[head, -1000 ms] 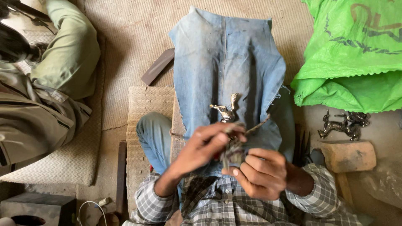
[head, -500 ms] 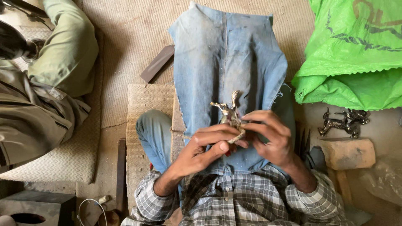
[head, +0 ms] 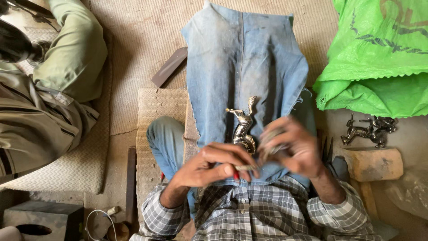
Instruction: The person sits on a floor mat and polishes small brass horse figurines, holding each figure against a cord stretched across their lap and rubbing it with a wooden block and a red-handled tool. They reposition the figurine and the cord repeatedly and set finished figures on the floor beside them.
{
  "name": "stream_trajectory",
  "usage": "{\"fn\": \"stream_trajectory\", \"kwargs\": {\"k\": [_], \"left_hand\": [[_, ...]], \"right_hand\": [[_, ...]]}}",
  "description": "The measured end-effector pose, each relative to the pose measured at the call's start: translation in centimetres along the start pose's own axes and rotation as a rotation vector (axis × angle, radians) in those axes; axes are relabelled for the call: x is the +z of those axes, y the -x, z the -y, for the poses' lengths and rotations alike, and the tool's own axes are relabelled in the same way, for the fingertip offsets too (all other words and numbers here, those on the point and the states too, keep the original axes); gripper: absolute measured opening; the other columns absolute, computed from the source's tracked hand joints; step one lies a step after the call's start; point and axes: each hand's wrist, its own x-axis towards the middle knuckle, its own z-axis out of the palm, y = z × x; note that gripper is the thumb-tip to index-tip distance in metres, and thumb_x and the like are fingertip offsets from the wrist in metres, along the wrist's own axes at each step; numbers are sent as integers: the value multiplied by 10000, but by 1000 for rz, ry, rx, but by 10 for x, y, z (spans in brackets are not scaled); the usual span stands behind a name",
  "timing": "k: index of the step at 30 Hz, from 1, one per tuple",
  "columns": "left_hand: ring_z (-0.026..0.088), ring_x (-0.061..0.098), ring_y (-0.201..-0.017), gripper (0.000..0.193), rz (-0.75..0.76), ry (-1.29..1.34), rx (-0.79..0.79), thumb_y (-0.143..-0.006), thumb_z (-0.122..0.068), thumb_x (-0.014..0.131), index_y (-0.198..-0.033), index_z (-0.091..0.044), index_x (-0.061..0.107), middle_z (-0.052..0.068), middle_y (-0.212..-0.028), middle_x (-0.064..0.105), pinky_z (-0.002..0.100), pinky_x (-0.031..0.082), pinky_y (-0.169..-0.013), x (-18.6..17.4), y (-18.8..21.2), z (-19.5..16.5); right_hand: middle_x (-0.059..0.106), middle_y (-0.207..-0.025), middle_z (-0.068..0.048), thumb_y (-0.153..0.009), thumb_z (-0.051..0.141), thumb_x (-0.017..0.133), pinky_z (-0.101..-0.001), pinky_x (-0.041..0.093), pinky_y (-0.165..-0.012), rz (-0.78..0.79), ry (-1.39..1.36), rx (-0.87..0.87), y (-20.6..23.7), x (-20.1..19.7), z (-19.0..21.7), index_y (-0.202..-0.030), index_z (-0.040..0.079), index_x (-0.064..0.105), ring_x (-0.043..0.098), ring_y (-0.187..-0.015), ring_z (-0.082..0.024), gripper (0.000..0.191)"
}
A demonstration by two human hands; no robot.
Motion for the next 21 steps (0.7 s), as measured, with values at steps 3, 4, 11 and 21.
{"fn": "stream_trajectory", "kwargs": {"k": [3, 4, 11, 21], "left_hand": [[228, 751, -865, 402, -69, -6, 9, -1163, -343, 509, -1072, -45, 762, 147, -1152, 776, 329, 633, -733, -7, 6, 3], [247, 738, -885, 388, -119, 85, 31, -1189, -333, 530, -1071, -43, 758, 165, -1141, 771, 354, 623, -763, -7, 6, 2], [360, 638, -1230, 521, -249, -290, 143, -1231, -486, 366, -1402, -45, 585, 199, -1355, 643, 486, 543, -1073, 15, -21, -1], [263, 591, -570, 516, -113, -664, -178, -956, -511, 643, -968, 4, 673, 148, -677, 613, 423, 435, -541, 40, -26, -3]], "right_hand": [[579, -1186, -104, -871, 20, 823, -316, 608, -734, -402, 531, -239, 4, -7, 6, -1087, 76, 647, 727, -882, -234, 284], [575, -1147, -112, -850, 14, 862, -331, 570, -722, -447, 870, -320, 7, -8, 10, -1045, 69, 639, 687, -871, -266, 301], [622, -938, -38, -891, 164, 803, -288, 608, -644, 160, 815, -479, 28, 34, 13, -1032, 20, 747, 691, -828, -181, 209], [664, -1115, -115, -997, 247, 692, -293, 598, -818, -211, 328, 52, 27, 35, 23, -1243, 21, 553, 689, -987, -161, 362]]}}
